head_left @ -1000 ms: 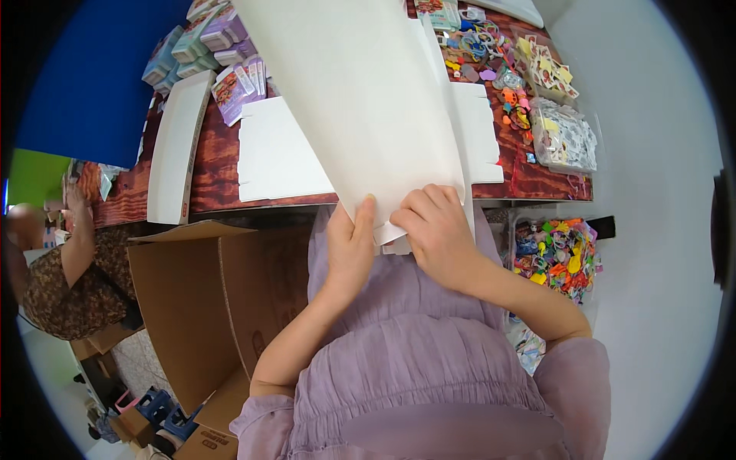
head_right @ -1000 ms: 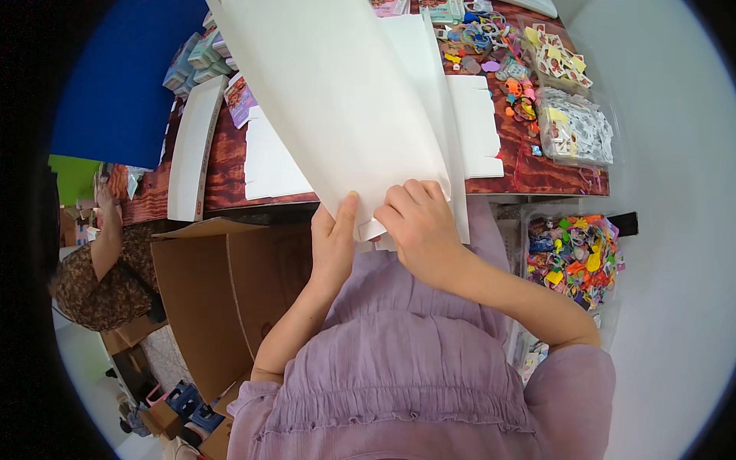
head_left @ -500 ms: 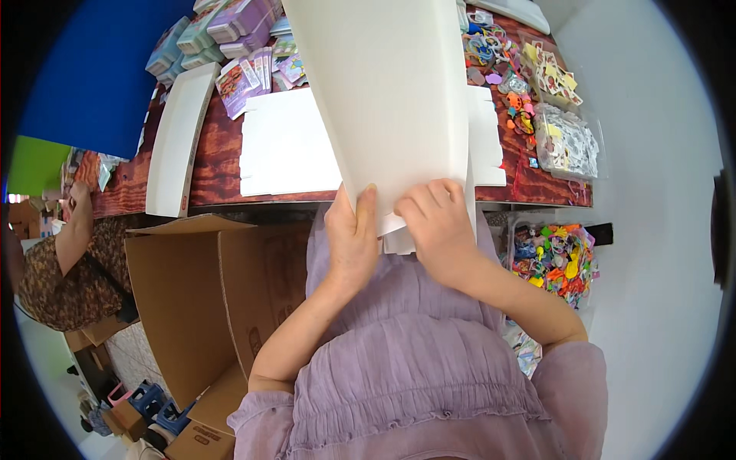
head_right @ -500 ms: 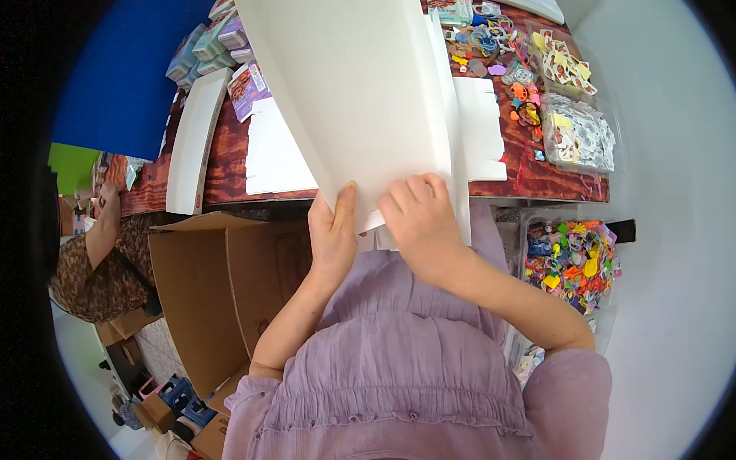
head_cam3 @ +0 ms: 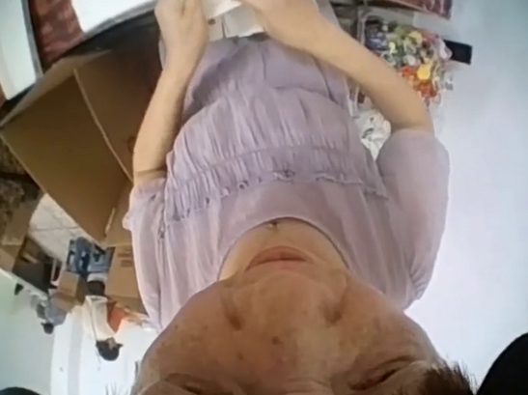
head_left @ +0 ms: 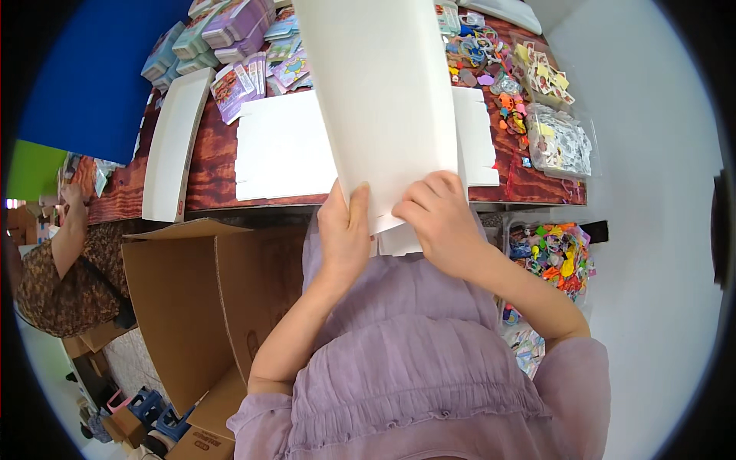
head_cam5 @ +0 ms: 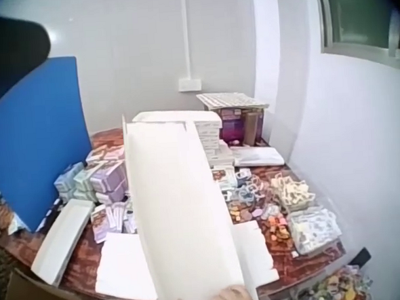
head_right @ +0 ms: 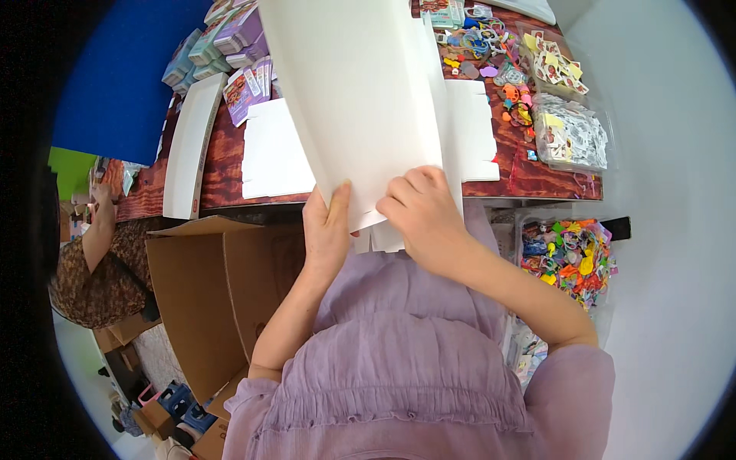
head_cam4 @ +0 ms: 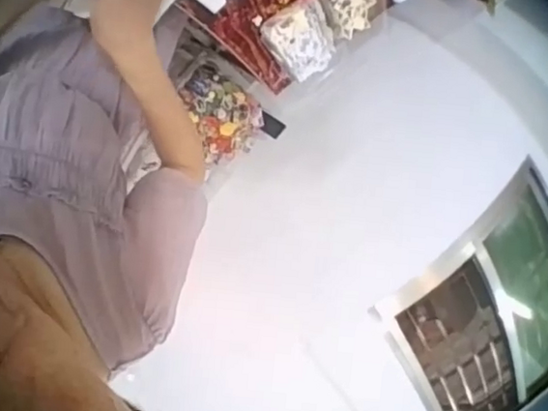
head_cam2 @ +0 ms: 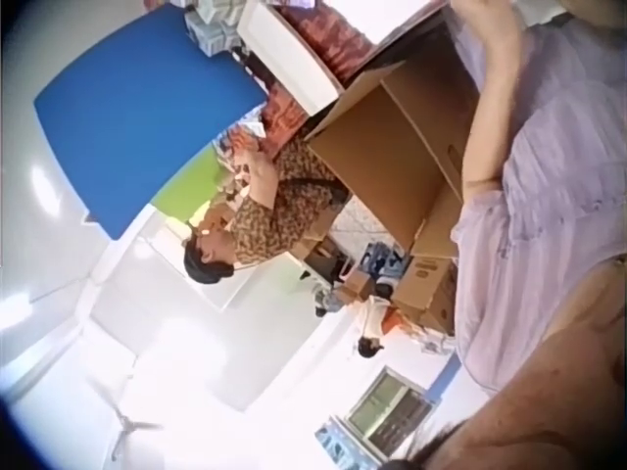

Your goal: Folding and assembling white paper boxes on a workspace table.

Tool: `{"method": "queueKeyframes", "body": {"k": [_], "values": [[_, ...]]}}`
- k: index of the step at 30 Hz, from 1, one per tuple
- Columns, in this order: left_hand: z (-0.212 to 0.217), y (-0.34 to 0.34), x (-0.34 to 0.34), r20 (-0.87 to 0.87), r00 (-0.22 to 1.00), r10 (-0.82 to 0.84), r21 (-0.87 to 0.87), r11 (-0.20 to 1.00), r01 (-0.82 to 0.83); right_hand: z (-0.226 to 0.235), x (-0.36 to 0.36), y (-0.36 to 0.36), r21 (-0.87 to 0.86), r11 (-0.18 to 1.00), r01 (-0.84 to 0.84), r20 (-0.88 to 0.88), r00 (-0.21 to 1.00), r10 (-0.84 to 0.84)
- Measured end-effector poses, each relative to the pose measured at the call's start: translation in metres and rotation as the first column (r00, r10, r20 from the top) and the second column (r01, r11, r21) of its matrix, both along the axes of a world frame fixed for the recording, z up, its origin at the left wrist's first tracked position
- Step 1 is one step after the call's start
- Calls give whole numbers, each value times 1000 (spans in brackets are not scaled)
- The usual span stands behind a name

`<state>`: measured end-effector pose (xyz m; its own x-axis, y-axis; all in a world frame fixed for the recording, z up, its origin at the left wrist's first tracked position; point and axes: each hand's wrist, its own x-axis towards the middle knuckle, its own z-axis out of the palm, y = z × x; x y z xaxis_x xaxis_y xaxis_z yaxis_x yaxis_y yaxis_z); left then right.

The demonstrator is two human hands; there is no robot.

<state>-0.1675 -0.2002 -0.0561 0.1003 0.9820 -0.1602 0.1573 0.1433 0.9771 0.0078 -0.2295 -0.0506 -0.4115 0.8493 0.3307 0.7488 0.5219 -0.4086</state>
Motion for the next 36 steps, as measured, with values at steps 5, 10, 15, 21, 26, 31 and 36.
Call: {"method": "queueKeyframes", "body": {"k": [5, 10, 15, 21, 26, 31, 36], "values": [[1, 4, -3, -90, 995, -46, 109, 993, 55, 12, 16, -14, 238, 959, 156, 187, 961, -203], [3, 2, -1, -28, 1000, -6, 89, 996, 9, 9, 26, -12, 219, 960, 174, 125, 971, -205], [7, -1, 4, -37, 999, -8, 125, 992, 13, 11, 24, -13, 147, 973, 176, 91, 977, -191], [5, -2, 10, -58, 998, 22, 224, 975, -8, 2, 4, -4, 155, 954, 256, 105, 956, -273], [4, -4, 13, -65, 998, -11, 168, 986, 22, -21, 3, -4, 208, 953, 222, 112, 962, -249], [1, -6, 8, -60, 998, 7, 224, 975, 6, -3, 13, -15, 199, 961, 192, 116, 969, -218], [7, 2, 5, -60, 998, 32, 301, 954, -12, 22, 12, -35, 296, 927, 231, 131, 951, -279]]}}
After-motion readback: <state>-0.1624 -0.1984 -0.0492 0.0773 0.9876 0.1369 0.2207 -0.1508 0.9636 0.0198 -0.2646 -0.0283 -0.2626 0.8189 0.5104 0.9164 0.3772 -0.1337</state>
